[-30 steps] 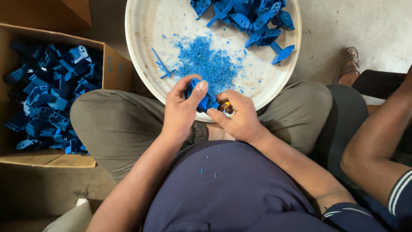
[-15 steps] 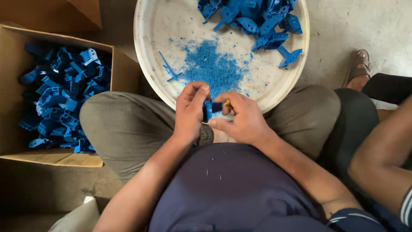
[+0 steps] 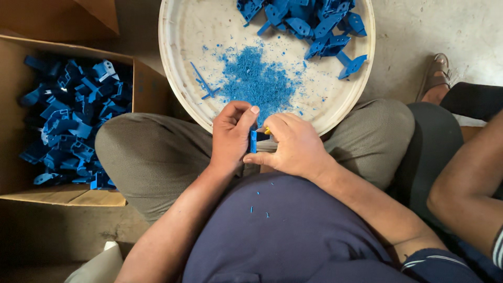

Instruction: The person trims excess material from blue plastic components using a handheld yellow utility knife while sitting on the floor.

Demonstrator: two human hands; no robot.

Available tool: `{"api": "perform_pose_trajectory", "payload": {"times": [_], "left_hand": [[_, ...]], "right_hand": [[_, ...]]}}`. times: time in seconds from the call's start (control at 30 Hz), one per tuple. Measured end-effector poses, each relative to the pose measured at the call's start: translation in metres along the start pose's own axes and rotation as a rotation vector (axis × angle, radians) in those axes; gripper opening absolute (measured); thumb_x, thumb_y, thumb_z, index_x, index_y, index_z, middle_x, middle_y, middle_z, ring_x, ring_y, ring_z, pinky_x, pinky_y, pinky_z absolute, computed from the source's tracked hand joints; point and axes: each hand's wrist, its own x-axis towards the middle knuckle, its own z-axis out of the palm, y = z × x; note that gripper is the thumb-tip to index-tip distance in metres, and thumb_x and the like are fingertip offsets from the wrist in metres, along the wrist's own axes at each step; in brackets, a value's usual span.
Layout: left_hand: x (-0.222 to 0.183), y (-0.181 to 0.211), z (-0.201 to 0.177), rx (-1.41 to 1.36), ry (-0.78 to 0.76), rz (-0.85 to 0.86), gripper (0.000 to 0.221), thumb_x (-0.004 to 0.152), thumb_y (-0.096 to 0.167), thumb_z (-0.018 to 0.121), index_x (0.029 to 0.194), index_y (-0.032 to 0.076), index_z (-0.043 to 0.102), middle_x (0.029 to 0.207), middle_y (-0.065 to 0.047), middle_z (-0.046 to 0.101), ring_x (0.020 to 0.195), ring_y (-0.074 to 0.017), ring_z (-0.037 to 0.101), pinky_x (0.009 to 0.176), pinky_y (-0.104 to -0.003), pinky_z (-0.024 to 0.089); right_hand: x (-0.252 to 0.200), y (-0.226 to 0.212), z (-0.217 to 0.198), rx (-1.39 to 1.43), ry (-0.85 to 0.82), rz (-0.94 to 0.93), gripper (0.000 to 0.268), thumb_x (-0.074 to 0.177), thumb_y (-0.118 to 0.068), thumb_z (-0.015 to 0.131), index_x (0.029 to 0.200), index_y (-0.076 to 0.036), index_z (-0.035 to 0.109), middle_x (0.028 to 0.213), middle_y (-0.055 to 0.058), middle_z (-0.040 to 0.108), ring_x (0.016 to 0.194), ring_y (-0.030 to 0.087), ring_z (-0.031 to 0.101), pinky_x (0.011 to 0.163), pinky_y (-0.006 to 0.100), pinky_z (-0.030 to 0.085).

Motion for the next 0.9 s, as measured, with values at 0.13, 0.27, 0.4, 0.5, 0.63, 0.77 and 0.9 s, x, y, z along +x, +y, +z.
{"api": "perform_pose_trajectory", "payload": {"times": [0.13,0.27,0.4,0.5,0.63,0.77,0.9], "left_hand": [[-0.001,0.001,0.001,0.006,0.0,0.013,0.01,0.098,0.011,0.071,0.097,0.003,0.066,0.079,0.002,0.063,0.071,-0.0042,0.054,0.064,-0.022,0.043],[-0.001,0.004,0.0,0.024,0.003,0.015,0.01,0.098,0.011,0.072,0.097,0.003,0.066,0.079,0.002,0.063,0.071,-0.0038,0.054,0.064,-0.022,0.044],[-0.001,0.002,0.0,0.061,-0.002,0.05,0.011,0.1,0.011,0.072,0.095,0.003,0.065,0.079,0.003,0.06,0.071,-0.003,0.051,0.063,-0.022,0.042],[0.001,0.003,0.001,0.055,-0.004,0.047,0.012,0.099,0.01,0.073,0.095,0.003,0.064,0.078,0.003,0.06,0.07,-0.0029,0.051,0.062,-0.022,0.041],[-0.003,0.005,0.002,0.018,-0.006,0.046,0.012,0.098,0.01,0.073,0.095,0.004,0.063,0.08,0.004,0.061,0.072,-0.0024,0.052,0.063,-0.022,0.042],[-0.004,0.007,0.001,0.044,-0.003,0.048,0.012,0.099,0.01,0.073,0.095,0.004,0.064,0.08,0.004,0.06,0.073,-0.0024,0.051,0.064,-0.022,0.042],[-0.002,0.009,0.001,0.056,-0.001,0.044,0.012,0.098,0.01,0.073,0.094,0.005,0.063,0.08,0.004,0.06,0.073,-0.0023,0.051,0.064,-0.022,0.042]], "right_hand": [[-0.002,0.002,0.001,-0.018,-0.014,0.022,0.061,0.067,-0.056,0.088,0.086,-0.006,0.06,0.08,0.012,0.062,0.08,0.036,0.063,0.072,0.045,0.05],[-0.002,0.002,0.002,-0.032,0.037,-0.058,0.058,0.071,-0.054,0.088,0.089,-0.006,0.06,0.084,0.011,0.063,0.083,0.036,0.064,0.074,0.045,0.051],[-0.006,0.003,0.004,-0.032,0.031,-0.054,0.055,0.072,-0.05,0.089,0.089,-0.006,0.061,0.084,0.011,0.065,0.082,0.036,0.065,0.071,0.046,0.051],[-0.003,0.005,0.004,-0.037,0.03,-0.056,0.055,0.07,-0.048,0.09,0.088,-0.006,0.06,0.081,0.012,0.064,0.079,0.036,0.064,0.069,0.047,0.051],[-0.004,0.007,0.006,-0.039,0.038,-0.104,0.052,0.072,-0.046,0.09,0.087,-0.007,0.06,0.081,0.01,0.064,0.079,0.035,0.065,0.069,0.046,0.051],[-0.006,0.01,0.011,-0.077,0.025,-0.106,0.051,0.071,-0.047,0.089,0.083,-0.007,0.06,0.077,0.01,0.062,0.076,0.034,0.064,0.067,0.046,0.05],[-0.009,0.012,0.015,-0.093,0.035,-0.097,0.049,0.072,-0.048,0.088,0.078,-0.008,0.06,0.073,0.01,0.061,0.073,0.034,0.063,0.064,0.046,0.049]]}}
